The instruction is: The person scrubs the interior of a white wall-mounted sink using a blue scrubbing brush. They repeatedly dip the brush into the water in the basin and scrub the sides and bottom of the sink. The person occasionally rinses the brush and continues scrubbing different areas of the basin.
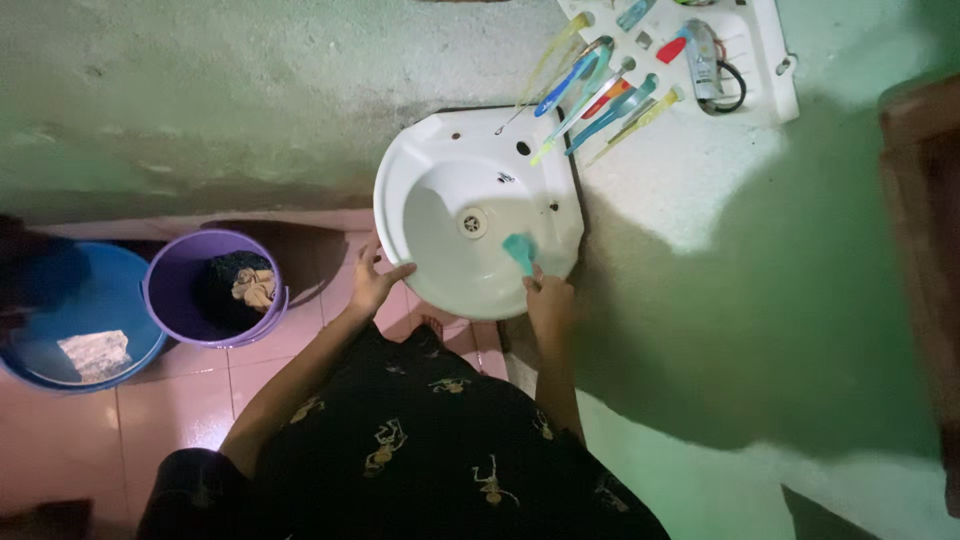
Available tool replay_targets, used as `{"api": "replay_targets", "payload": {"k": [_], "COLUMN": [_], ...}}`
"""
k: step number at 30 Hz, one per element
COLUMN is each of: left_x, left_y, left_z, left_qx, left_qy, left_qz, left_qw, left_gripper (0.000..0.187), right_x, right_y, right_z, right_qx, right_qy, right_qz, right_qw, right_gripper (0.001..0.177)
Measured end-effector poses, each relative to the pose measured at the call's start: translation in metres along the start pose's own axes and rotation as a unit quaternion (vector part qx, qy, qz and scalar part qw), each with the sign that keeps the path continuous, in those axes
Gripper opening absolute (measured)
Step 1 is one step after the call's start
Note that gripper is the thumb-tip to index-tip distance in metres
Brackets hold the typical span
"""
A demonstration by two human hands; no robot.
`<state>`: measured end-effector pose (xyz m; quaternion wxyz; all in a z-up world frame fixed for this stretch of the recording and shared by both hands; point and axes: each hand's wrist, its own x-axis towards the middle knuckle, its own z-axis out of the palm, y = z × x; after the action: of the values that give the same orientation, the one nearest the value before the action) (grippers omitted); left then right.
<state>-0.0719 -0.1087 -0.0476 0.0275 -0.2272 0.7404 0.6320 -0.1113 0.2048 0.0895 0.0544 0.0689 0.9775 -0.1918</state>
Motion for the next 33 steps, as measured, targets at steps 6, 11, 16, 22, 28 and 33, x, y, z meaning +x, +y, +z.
{"api": "replay_targets", "payload": {"k": [6,11,16,22,28,33], "left_x": [-0.005,-0.02,-0.028,-0.055,-0.079,-0.099], "left_y": [0.0,0.019,0.018,0.048,-0.036,-0.087], "left_z": [0.007,0.008,0.025,0.035,-0.022,-0.045], "left_qx": [-0.138,-0.157,-0.239,-0.068,0.084,0.235], "left_qy": [0.0,0.02,0.062,0.187,0.354,0.529], "left_qz": [0.033,-0.013,-0.02,-0.081,0.263,-0.087], "left_qw": [0.99,0.987,0.969,0.977,0.894,0.811], "left_gripper": [0.074,0.075,0.069,0.074,0.061,0.047], "right_x": [0.052,0.099,0.117,0.109,0.102,0.104], "right_y": [-0.001,-0.021,-0.041,-0.069,-0.055,0.002], "right_z": [0.021,0.059,0.084,0.091,0.088,0.105], "right_qx": [-0.067,-0.086,-0.036,-0.071,-0.026,0.115], "right_qy": [0.014,0.085,0.057,-0.018,-0.136,-0.295], "right_qz": [-0.062,-0.151,-0.251,-0.313,-0.32,-0.326], "right_qw": [0.996,0.981,0.966,0.947,0.937,0.891], "right_gripper": [0.034,0.029,0.028,0.037,0.032,0.037]}}
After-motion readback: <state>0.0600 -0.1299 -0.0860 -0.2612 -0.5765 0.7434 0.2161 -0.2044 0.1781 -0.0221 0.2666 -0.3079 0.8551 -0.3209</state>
